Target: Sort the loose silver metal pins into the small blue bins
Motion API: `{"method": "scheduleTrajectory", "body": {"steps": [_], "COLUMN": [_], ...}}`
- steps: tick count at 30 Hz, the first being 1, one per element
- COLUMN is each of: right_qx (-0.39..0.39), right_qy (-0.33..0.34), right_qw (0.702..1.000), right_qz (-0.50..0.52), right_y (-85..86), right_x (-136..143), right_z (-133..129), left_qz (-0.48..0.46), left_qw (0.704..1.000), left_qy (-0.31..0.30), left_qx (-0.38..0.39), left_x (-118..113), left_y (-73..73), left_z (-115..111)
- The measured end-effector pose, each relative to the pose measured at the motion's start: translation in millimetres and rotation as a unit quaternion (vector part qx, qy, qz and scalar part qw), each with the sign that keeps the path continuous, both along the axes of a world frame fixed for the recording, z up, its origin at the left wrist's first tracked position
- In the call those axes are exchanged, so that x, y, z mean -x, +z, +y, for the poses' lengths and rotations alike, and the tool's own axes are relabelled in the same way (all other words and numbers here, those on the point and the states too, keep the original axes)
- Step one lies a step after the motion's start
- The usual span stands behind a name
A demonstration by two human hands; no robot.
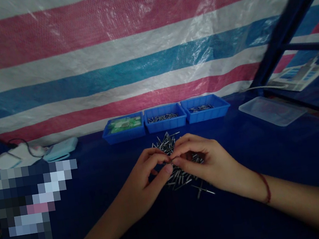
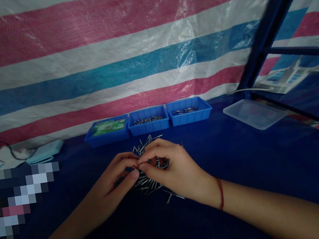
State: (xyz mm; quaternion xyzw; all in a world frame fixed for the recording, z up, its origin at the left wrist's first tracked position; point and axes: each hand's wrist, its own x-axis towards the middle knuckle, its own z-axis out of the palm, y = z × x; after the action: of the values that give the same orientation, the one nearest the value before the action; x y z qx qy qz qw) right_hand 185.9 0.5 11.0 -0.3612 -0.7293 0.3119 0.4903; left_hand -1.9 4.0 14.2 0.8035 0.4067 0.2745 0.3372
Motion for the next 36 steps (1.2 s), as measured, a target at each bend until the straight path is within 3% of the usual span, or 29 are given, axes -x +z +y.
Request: {"method": "scheduleTrajectory", "body": {"steps": [10,20,36], "right_qx": [-0.022,-0.019,0.003], "right_qy": [-0.008,-0.011,0.021], "right_qw": [1.0,1.0,1.0], "right_qz": [-0.003,0.006,-0.022], "right_y": [2.1,-10.6,-12.5], "right_x": [1,7,5], "right_z": [-2,1,1], "left_qz": [0.001,0.01,0.025], "left_qw": [0.998,0.974,0.969], "left_qy": [0.041,0.072,0.087], "left_qx": [-0.046,-0.213,-0.229], "left_x": [-3,-1,0], "left_y": [-3.8,-1.3,-1.0], "left_z": [0,-4,-6]}}
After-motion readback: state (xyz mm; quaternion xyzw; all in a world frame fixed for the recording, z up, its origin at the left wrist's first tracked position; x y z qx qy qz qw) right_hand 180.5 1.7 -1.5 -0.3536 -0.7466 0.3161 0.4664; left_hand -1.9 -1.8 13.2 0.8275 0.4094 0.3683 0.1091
